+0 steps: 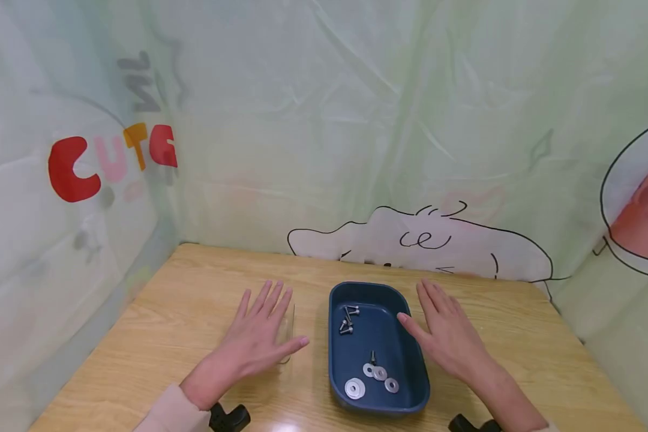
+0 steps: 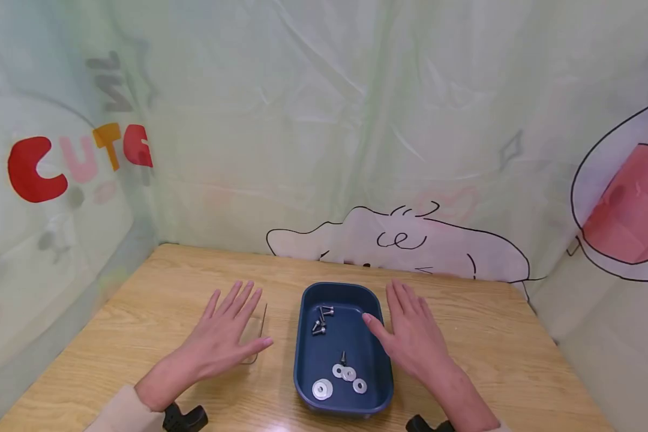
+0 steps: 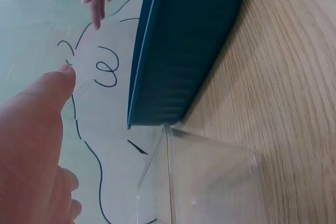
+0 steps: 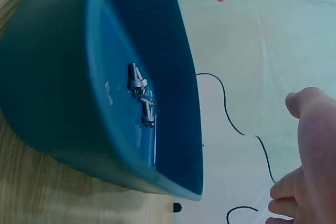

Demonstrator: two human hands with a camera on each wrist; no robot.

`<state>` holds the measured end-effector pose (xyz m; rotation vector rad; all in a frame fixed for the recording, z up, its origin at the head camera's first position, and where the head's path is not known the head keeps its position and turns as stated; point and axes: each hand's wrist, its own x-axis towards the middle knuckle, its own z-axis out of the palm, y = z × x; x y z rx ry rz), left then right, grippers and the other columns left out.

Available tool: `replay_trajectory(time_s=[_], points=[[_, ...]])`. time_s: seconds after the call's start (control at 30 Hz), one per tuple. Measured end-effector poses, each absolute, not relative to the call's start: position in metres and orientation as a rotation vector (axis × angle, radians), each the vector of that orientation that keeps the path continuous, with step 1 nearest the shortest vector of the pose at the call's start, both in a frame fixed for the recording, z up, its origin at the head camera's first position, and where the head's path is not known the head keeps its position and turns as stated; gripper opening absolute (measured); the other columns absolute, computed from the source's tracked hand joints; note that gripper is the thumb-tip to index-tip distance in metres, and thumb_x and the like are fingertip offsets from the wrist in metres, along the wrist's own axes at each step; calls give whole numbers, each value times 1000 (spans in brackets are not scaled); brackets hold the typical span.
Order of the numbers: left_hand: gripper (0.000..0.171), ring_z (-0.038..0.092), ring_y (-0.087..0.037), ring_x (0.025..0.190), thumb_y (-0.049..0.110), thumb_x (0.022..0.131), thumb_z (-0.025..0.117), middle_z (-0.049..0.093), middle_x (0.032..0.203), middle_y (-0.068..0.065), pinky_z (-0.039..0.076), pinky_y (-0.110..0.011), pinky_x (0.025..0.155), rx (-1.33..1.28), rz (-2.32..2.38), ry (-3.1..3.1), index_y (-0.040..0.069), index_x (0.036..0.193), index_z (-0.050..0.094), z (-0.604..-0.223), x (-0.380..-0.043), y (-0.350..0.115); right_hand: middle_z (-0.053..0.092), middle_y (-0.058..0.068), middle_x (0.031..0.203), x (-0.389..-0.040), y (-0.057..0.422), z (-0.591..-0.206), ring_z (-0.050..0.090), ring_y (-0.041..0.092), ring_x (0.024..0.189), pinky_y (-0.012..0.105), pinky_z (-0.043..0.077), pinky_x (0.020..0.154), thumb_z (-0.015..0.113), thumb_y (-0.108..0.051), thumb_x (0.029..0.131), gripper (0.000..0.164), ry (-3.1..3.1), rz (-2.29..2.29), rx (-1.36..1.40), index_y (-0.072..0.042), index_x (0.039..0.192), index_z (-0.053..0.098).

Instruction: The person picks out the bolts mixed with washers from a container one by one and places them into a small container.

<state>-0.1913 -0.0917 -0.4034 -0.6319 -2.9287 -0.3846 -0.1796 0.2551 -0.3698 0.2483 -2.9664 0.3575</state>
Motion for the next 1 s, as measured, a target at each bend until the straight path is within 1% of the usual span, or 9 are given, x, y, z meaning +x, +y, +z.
replay_trajectory(time_s=[0.13, 0.3, 0.4, 0.47, 0.57, 0.67, 0.77, 0.87, 1.0], points=[[96, 5, -27, 156, 78, 90, 39, 12, 168, -6, 2, -57, 125, -663, -400, -2938, 14, 159, 21, -401, -192, -85, 20, 26, 162, -182, 252, -366, 23, 49, 146, 68, 23, 116, 37, -63, 100, 86, -2956, 436, 255, 0, 156, 21], [98, 7, -26, 156, 78, 89, 40, 13, 167, -7, 1, -55, 125, -713, -413, -2936, 12, 159, 20, -399, -191, -76, 23, 26, 161, -184, 245, -363, 24, 50, 146, 68, 24, 114, 34, -59, 103, 79, -2949, 603, 259, 0, 156, 25], [100, 7, -24, 156, 78, 89, 40, 12, 167, -6, 2, -55, 125, -745, -425, -2934, 10, 159, 19, -399, -190, -71, 30, 28, 158, -185, 241, -363, 28, 51, 144, 69, 26, 113, 33, -55, 104, 75, -2939, 699, 259, 2, 152, 33], [103, 6, -22, 156, 81, 88, 37, 12, 167, -5, 3, -54, 126, -764, -415, -2939, 9, 159, 18, -399, -189, -69, 35, 29, 155, -186, 238, -364, 32, 51, 142, 68, 29, 112, 33, -53, 105, 72, -2935, 768, 269, 3, 150, 37], [106, 7, -22, 156, 84, 87, 35, 12, 167, -6, 5, -53, 126, -798, -406, -2944, 7, 158, 18, -400, -187, -64, 43, 29, 150, -190, 233, -365, 41, 48, 138, 64, 36, 111, 35, -48, 106, 67, -2935, 865, 280, 5, 147, 41], [108, 8, -22, 156, 86, 85, 33, 13, 167, -7, 6, -51, 126, -830, -414, -2951, 7, 158, 20, -402, -186, -58, 53, 26, 141, -193, 230, -367, 54, 42, 127, 56, 48, 104, 42, -40, 106, 59, -2949, 914, 272, 6, 143, 46], [110, 8, -21, 156, 88, 83, 33, 14, 167, -5, 6, -50, 127, -846, -434, -2976, 9, 159, 19, -403, -184, -53, 64, 20, 128, -195, 226, -370, 65, 29, 110, 46, 58, 92, 50, -28, 104, 45, -2965, 955, 265, 4, 135, 55], [113, 7, -21, 156, 90, 81, 33, 13, 168, -4, 7, -50, 127, -859, -421, -3002, 10, 159, 18, -404, -183, -48, 71, 15, 112, -197, 223, -372, 67, 19, 92, 35, 61, 81, 54, -18, 102, 34, -2978, 1014, 261, 4, 127, 62], [114, 10, -22, 156, 89, 79, 38, 15, 167, -5, 9, -52, 126, -900, -404, -2999, 9, 159, 21, -407, -181, -42, 72, 12, 96, -201, 220, -376, 65, 16, 77, 30, 60, 71, 56, -9, 99, 27, -2991, 1087, 248, 6, 120, 66]])
